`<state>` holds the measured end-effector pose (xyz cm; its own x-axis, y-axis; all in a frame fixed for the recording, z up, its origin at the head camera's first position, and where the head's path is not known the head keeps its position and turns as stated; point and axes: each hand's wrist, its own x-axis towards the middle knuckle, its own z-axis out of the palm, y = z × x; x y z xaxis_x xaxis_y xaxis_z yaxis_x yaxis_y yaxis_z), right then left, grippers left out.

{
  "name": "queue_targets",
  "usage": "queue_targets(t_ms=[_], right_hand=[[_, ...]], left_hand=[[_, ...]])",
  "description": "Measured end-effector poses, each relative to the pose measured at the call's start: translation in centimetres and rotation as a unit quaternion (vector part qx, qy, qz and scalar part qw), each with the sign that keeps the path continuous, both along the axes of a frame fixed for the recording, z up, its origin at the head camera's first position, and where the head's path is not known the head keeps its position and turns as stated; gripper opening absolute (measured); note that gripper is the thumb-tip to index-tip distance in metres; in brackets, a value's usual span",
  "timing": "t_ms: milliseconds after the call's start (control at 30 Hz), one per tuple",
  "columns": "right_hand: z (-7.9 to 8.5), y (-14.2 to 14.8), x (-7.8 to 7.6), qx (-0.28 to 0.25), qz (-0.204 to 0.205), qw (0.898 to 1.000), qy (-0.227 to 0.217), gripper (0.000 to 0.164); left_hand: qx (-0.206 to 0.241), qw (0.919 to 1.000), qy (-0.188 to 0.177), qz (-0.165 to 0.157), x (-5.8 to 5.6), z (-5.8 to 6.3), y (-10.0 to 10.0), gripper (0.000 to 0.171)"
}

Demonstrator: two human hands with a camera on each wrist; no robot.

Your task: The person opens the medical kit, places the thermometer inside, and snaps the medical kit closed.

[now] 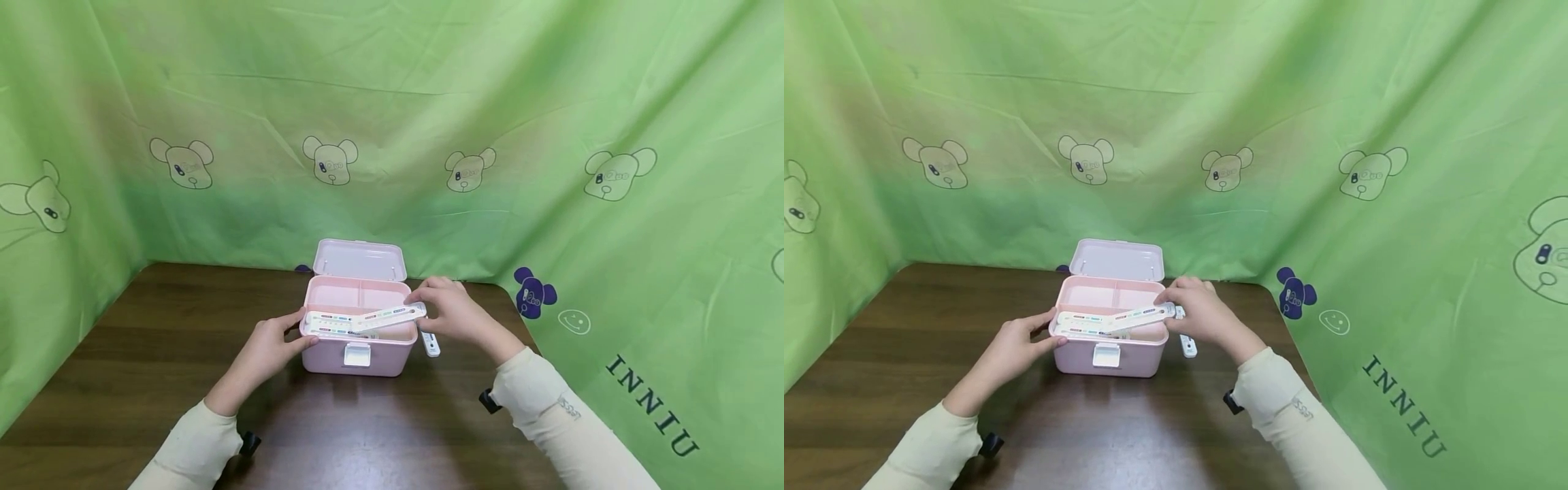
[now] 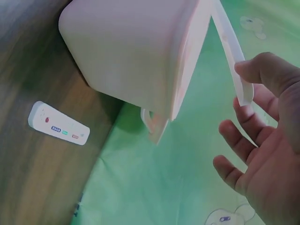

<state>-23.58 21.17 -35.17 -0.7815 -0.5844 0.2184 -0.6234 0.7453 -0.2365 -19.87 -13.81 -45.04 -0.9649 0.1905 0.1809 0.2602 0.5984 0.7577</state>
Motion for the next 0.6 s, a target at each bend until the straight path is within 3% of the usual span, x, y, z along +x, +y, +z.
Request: queue_targets(t_ms=[267, 600], right_hand=[[0.6, -0.8, -0.8, 0.068, 0.049, 0.996, -0.009, 0.029], [1.6, -1.0, -1.7, 0.118, 0.128, 0.982, -0.077, 0.037]], left_hand=[[-0.003, 0.9999, 0.012, -0.003, 0.0, 0.0, 0.2, 0.071], [0.002, 1.0, 0.009, -0.002, 0.1, 0.2, 0.2, 0.071]])
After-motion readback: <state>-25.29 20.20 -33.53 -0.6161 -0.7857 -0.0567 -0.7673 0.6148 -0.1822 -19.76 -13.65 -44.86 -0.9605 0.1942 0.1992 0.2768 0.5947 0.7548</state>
